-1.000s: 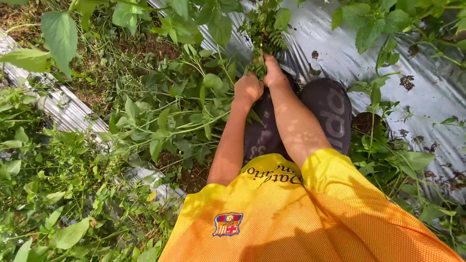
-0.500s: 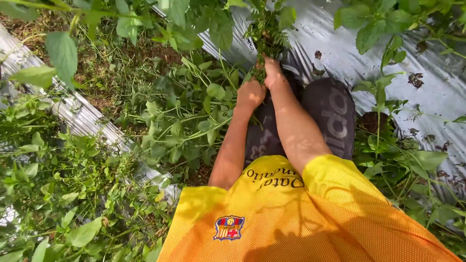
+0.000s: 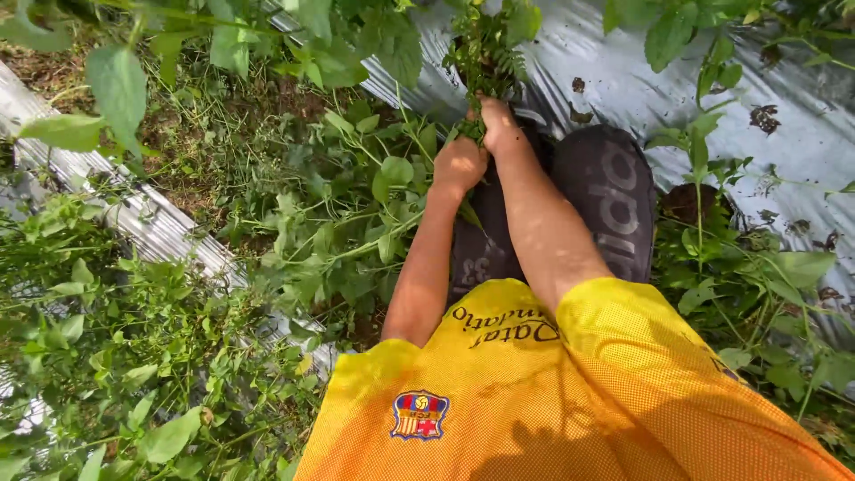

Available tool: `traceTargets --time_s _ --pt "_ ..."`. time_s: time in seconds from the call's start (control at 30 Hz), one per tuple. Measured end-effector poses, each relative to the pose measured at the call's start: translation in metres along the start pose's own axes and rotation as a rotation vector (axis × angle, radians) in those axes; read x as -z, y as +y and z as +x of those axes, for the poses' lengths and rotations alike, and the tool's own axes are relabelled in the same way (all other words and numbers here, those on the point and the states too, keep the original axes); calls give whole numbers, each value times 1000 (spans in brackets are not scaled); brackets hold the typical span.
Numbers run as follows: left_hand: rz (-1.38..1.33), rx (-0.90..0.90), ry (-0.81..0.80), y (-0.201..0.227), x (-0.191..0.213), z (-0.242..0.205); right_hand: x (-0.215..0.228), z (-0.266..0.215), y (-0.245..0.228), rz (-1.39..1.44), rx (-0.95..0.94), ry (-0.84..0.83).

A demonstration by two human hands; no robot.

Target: Pulling weeds and clearing vegetation from around a plant base in a garden bed

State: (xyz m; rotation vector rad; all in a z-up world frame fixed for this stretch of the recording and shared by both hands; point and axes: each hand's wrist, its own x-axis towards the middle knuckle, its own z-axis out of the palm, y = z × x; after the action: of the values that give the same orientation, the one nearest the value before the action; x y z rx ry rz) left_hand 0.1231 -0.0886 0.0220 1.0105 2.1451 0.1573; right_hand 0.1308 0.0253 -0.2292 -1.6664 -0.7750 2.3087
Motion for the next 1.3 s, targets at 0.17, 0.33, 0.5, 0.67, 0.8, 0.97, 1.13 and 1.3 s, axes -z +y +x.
traceTargets --time_s 0.17,0.33,0.5,0.67,0.8,0.97,1.13,1.3 --pt "46 38 63 18 1 -28 12 15 -1 -239 35 167" --pt "110 94 -88 16 2 -20 5 1 34 103 -25 57" --pt "37 90 -45 16 9 -5 1 7 15 92 -29 40" --pt "764 -234 -1 -29 -53 13 -1 -88 -20 -1167 365 -66" --pt "135 -32 25 6 -24 -66 -5 -170 -22 -870 217 5" --pt "195 15 -94 -7 -10 -42 -22 -174 -41 -445 30 110" --pt "344 -29 199 -13 -36 -43 -12 -87 -28 -419 20 52" --pt "266 -52 267 -3 -10 -47 -20 -79 -42 -584 -28 43"
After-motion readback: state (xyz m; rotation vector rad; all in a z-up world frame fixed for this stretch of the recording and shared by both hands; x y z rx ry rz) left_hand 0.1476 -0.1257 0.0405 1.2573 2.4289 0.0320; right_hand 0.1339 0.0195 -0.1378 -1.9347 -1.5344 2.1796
